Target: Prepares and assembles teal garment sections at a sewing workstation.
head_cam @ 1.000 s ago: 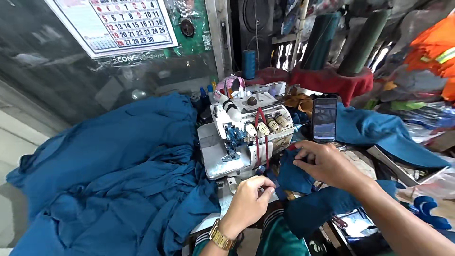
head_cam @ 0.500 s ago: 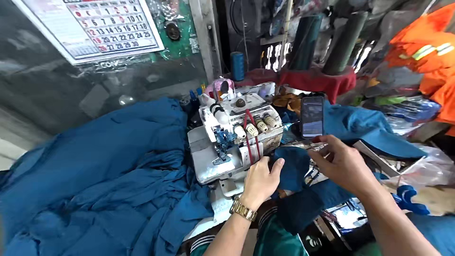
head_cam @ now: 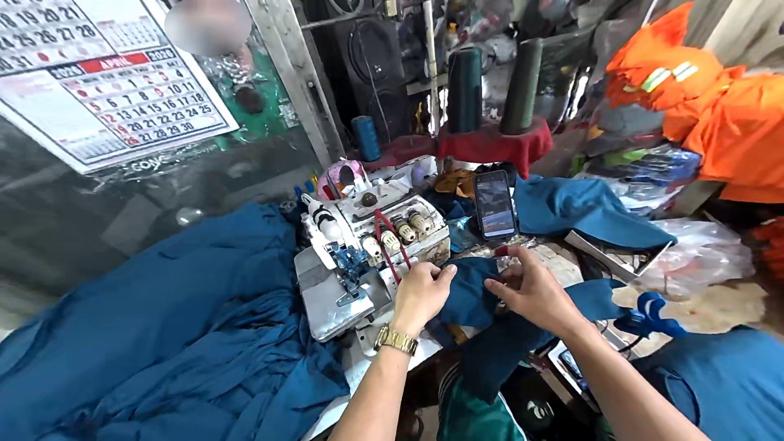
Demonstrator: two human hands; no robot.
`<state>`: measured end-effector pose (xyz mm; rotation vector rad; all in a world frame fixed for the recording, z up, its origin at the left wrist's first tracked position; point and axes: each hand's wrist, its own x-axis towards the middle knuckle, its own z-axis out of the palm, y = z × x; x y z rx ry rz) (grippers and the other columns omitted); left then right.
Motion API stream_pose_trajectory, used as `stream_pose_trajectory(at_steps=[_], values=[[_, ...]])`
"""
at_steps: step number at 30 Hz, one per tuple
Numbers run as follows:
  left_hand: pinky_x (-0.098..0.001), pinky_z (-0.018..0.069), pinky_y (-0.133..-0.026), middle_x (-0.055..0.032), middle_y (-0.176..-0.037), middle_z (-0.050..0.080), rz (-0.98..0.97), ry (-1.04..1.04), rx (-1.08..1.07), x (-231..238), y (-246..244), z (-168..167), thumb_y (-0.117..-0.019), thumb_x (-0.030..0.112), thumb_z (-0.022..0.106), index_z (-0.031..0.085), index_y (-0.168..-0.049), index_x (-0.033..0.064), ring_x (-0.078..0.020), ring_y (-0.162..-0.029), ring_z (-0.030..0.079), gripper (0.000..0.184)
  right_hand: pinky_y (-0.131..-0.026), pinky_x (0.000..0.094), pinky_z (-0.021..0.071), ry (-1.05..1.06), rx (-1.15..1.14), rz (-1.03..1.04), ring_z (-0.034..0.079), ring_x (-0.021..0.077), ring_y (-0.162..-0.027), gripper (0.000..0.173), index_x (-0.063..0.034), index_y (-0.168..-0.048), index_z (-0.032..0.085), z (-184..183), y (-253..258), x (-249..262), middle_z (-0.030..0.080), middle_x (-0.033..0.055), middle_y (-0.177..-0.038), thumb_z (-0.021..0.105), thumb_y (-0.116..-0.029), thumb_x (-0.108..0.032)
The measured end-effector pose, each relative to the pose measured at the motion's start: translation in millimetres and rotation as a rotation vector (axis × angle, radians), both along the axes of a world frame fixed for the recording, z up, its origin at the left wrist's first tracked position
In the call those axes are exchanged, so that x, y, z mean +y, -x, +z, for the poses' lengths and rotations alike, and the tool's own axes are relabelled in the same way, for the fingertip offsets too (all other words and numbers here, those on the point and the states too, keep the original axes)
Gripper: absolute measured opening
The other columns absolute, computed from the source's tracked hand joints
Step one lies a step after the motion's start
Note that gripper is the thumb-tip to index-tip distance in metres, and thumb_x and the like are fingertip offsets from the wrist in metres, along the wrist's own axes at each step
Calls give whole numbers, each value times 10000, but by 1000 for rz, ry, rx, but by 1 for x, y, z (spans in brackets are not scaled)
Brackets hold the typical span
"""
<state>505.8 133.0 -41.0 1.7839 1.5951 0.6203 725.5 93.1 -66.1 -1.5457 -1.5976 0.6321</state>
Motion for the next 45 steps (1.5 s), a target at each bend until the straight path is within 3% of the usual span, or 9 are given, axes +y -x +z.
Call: stream_pose_trajectory(at_steps=[8,14,22,25,29,31,37,41,45], values=[[-391,493,-504,-62,-818,628,-10,-232,-304,-32,-11,29,-1027,569,508,645,-1092,162,-202,-619,582,434,-518,317,572,-334,249,48,646,160,-664,466,-196,-1398,487,35,13,-21,644,29,-915,667,-970,-155],[-422,605,-774,-44,-1076,712,1,-80,-679,-83,36,35,-1036,540,513,690,-1201,190,-209,-930,695,426,-494,317,593,-407,323,274,630,170,-631,491,-214,-1379,506,40,51,-62,629,19,-960,710,-939,-135],[-116,505,-561,131,-761,621,34,-427,-467,-170,194,66,-996,385,641,672,-959,266,42,-641,581,129,-580,391,658,62,528,601,733,238,-781,636,-179,-1517,368,-7,97,-132,665,48,-1265,687,-975,-271],[-264,569,-727,48,-996,683,191,-372,-271,-193,265,33,-1005,313,571,678,-1152,210,-56,-851,644,209,-579,458,660,190,493,670,736,301,-802,752,-232,-1574,294,-25,93,-139,669,69,-1261,721,-954,-235],[-192,487,-539,45,-787,643,286,-363,-185,-213,304,43,-1007,290,640,653,-962,184,-29,-639,585,115,-619,415,639,224,331,655,745,250,-845,682,-83,-1519,349,0,105,-148,672,76,-1280,679,-959,-291],[-291,573,-703,34,-992,694,281,-382,-83,-211,312,32,-952,197,640,686,-1148,174,-55,-835,653,203,-614,419,653,200,327,705,746,254,-849,686,-143,-1539,342,-4,103,-142,656,65,-1318,687,-975,-327],[-301,581,-740,9,-1019,694,281,-432,-17,-205,314,31,-997,210,587,660,-1175,143,-79,-856,660,204,-587,396,655,180,275,683,747,221,-814,606,-179,-1506,416,-7,103,-137,669,29,-1306,683,-989,-346],[-247,480,-461,19,-704,648,383,-473,101,-195,297,67,-1008,277,664,653,-1014,150,-91,-539,576,128,-586,375,654,135,290,706,749,206,-829,404,-156,-1375,563,-8,103,-138,666,36,-1323,650,-1016,-321],[-313,502,-465,19,-687,633,248,-397,336,-187,262,98,-1008,338,660,671,-1014,155,-117,-530,577,183,-636,349,647,101,447,782,742,194,-841,265,-67,-1251,695,27,130,-145,735,62,-1183,601,-1044,-203]])
